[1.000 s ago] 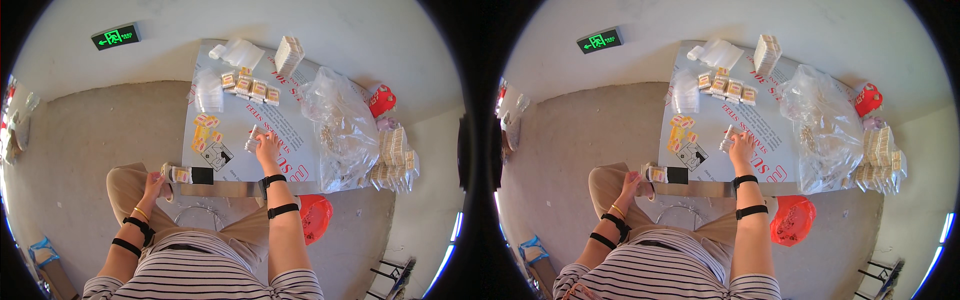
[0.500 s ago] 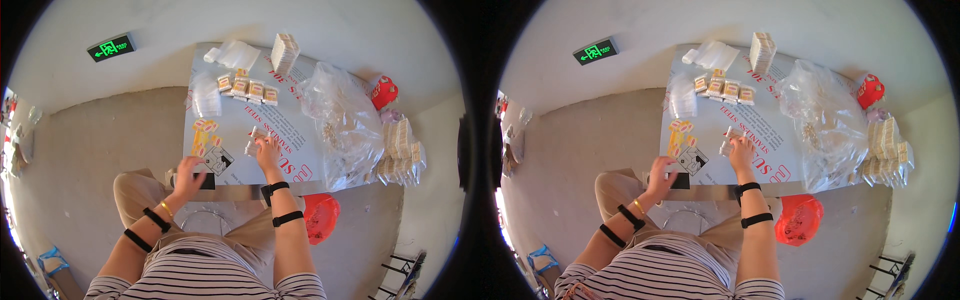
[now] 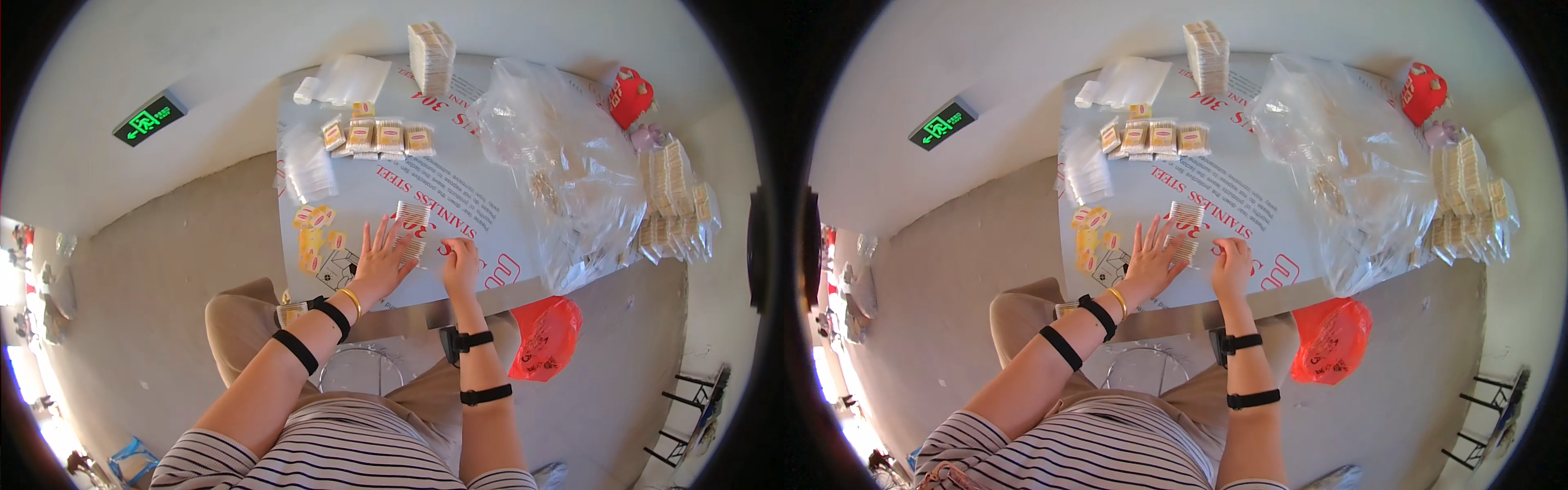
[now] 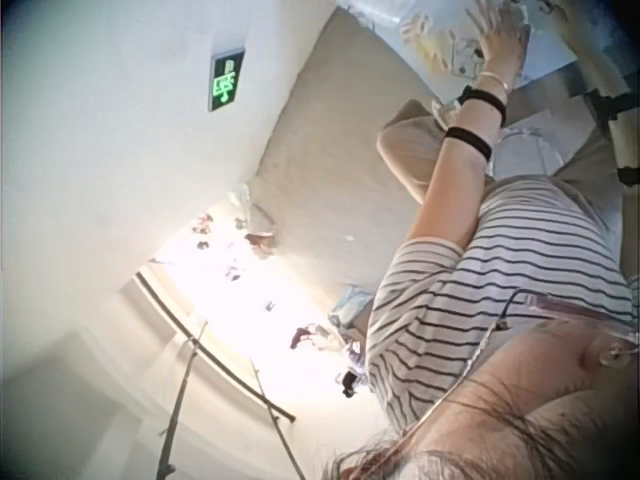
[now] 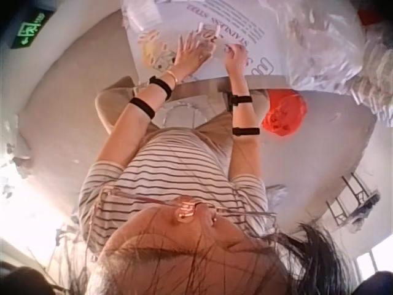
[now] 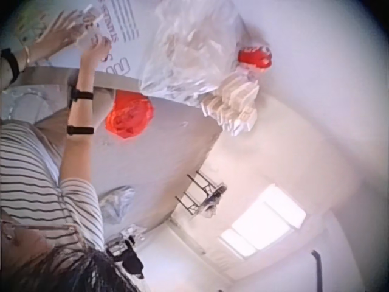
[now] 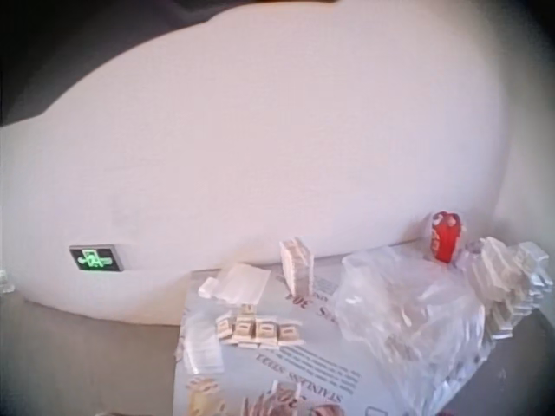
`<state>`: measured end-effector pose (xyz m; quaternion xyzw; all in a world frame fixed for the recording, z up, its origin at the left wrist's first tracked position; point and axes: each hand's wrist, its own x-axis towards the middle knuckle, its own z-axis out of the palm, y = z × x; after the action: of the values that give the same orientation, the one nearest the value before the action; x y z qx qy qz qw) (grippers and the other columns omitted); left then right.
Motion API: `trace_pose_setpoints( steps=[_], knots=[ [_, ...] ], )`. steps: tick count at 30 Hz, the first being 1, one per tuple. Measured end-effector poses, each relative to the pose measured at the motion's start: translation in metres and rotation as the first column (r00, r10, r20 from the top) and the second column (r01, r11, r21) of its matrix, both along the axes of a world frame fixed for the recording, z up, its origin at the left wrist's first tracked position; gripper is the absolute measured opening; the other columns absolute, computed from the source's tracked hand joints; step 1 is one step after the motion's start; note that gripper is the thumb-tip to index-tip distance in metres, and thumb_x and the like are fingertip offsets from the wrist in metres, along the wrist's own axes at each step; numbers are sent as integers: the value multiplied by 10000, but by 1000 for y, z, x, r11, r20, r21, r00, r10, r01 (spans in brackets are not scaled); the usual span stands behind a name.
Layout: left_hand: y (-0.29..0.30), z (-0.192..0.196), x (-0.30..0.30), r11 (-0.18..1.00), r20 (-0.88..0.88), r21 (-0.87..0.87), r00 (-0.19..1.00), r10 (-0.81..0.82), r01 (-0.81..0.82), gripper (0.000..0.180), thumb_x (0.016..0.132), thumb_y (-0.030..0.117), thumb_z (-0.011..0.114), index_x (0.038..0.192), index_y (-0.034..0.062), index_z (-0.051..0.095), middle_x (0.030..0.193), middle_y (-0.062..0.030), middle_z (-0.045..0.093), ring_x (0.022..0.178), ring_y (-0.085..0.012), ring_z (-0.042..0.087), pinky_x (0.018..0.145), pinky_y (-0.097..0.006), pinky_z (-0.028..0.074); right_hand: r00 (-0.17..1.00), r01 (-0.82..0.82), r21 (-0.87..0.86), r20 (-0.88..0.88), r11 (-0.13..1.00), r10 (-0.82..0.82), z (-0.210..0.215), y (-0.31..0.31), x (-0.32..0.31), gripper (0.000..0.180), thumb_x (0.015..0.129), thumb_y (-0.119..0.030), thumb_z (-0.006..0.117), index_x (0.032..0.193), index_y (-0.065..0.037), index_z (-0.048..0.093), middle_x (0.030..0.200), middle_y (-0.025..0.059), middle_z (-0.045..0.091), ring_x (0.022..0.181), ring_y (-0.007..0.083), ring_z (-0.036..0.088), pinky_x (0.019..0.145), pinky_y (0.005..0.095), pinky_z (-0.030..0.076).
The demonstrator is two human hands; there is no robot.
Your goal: Organizing and packaging small items into bundles or stacks on a table.
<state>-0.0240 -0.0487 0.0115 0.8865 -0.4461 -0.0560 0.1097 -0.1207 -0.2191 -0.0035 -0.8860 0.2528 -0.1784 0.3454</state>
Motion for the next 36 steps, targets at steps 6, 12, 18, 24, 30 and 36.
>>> trace_pose_setpoints(
  steps=[6, 12, 18, 24, 30, 36],
  knots=[
    [10, 1, 2, 993, -109, -85, 992, 69, -79, 673, 991, 490, 434, 1521, 91, 316, 1611, -142, 174, 1511, -357, 47, 1192, -599, 18, 993, -29, 53, 114, 998, 23, 0, 26, -31, 442, 846, -59, 577, 1287, -43, 562, 1338, 167, 529, 1225, 363, 507, 1033, 496, 393],
    [34, -22, 4, 995, 13, 49, 996, 88, -89, 758, 990, 519, 395, 1541, 25, 229, 1635, -128, 114, 1521, -312, 38, 1199, -582, 21, 964, -259, -175, -106, 950, 243, -1, 49, -24, 806, 880, -273, 647, 1519, 10, 244, 1581, 214, 248, 1481, 380, 199, 1188, 517, 190],
    [31, -30, -2, 996, 21, 60, 998, 61, -62, 804, 988, 561, 350, 1548, 6, 193, 1644, -124, 91, 1526, -287, 19, 1197, -583, 15, 965, -235, -252, -175, 939, 195, -19, 59, -18, 875, 870, -366, 660, 1526, 11, 222, 1578, 247, 233, 1484, 397, 185, 1193, 540, 170],
    [31, -33, -2, 997, 11, 57, 998, 58, -58, 834, 982, 594, 318, 1545, -8, 189, 1638, -138, 119, 1527, -285, 31, 1195, -583, 5, 971, -178, -311, -209, 934, 115, -19, 76, -10, 857, 889, -412, 627, 1522, 10, 234, 1573, 269, 225, 1479, 408, 188, 1194, 555, 145],
    [31, -34, -1, 998, -1, 48, 999, 49, -48, 851, 978, 605, 315, 1544, -18, 182, 1636, -148, 125, 1526, -280, 48, 1195, -583, -1, 963, -176, -327, -252, 929, 93, -16, 77, -8, 862, 890, -423, 623, 1523, 10, 229, 1576, 271, 218, 1482, 409, 173, 1196, 552, 135],
    [35, -32, 7, 997, -22, 27, 997, 76, -75, 901, 963, 641, 305, 1537, -42, 175, 1636, -168, 107, 1528, -282, 27, 1195, -575, -21, 974, -189, -261, -173, 947, 147, -11, 72, -6, 885, 882, -380, 644, 1531, 15, 191, 1583, 278, 185, 1488, 419, 141, 1198, 550, 122]
  ],
)
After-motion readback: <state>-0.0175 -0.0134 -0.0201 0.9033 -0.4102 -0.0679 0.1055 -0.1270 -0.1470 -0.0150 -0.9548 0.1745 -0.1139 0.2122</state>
